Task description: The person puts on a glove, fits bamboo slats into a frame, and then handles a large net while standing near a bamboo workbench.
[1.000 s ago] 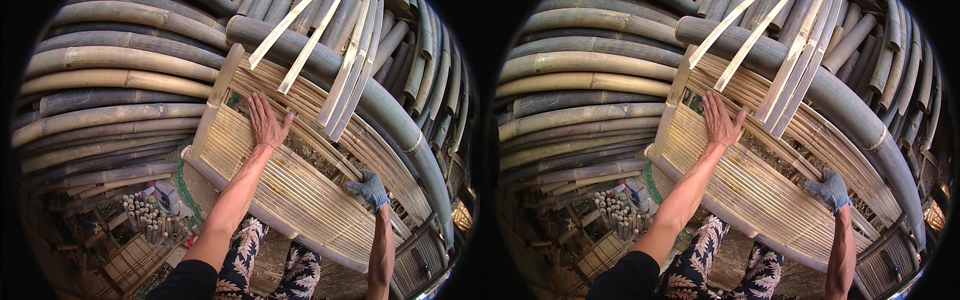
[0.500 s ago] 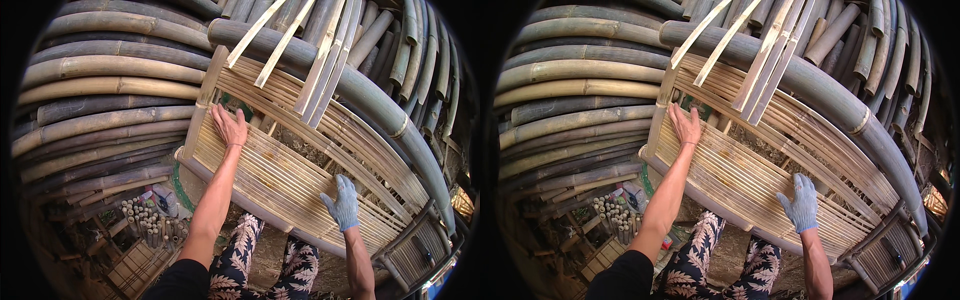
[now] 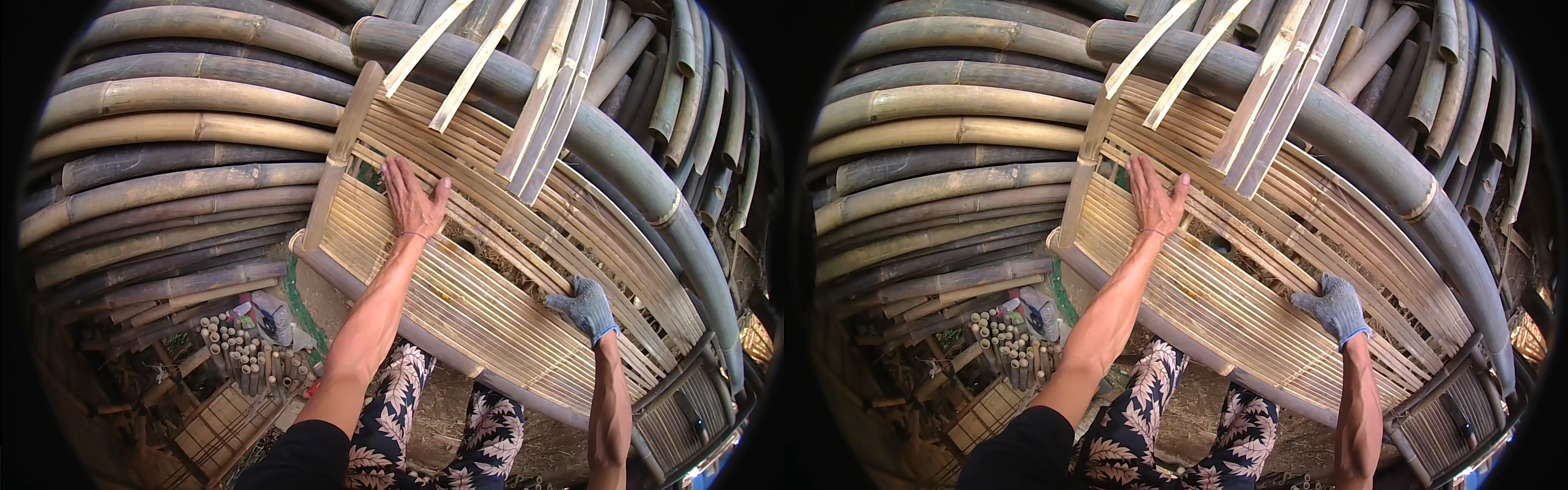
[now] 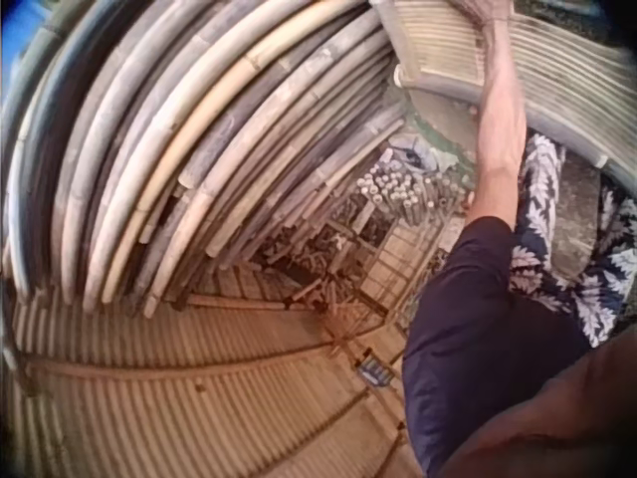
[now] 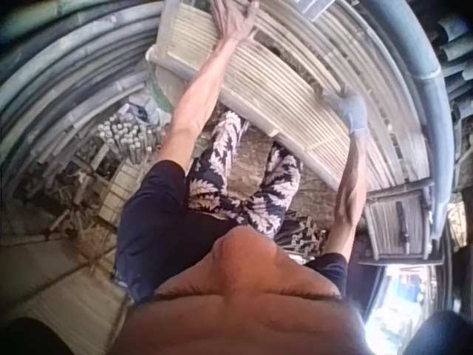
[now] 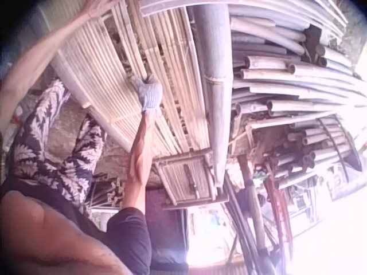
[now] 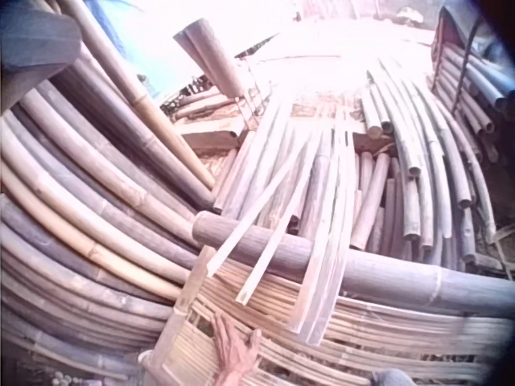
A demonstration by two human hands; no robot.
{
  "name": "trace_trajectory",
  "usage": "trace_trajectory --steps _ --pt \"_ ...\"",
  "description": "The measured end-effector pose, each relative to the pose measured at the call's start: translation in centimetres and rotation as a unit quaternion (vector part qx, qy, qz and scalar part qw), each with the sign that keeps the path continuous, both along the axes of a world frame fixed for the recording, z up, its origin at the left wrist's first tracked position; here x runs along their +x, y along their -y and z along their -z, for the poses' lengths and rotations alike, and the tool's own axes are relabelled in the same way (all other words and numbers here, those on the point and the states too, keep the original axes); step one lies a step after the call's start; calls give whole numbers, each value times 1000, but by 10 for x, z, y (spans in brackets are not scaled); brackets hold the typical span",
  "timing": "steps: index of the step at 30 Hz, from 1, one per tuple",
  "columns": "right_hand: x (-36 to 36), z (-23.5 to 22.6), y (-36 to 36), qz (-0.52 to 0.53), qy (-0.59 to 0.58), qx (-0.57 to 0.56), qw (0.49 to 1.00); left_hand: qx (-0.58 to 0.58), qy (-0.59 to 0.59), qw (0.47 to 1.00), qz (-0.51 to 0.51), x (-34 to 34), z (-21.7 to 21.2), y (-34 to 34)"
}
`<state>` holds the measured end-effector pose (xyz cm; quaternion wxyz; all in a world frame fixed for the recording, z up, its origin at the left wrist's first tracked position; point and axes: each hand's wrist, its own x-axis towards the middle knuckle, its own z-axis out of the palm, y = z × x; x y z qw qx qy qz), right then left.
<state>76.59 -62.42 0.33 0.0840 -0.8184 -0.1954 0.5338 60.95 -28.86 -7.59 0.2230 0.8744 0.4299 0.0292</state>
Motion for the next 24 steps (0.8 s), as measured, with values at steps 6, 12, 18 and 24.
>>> trace_trajectory --steps 6,12,18,24 --pt "-25 -36 25 93 324 264 903 -71 166 976 -123 -1 -3 -21" --pt "-95 -20 44 -18 239 148 960 -258 391 689 -552 34 -31 -65" --pt "-112 -16 31 -47 236 112 964 -470 280 717 -433 16 -4 -86" --pt "-72 25 9 -77 -17 -7 997 -390 46 890 -232 -12 -19 -109"
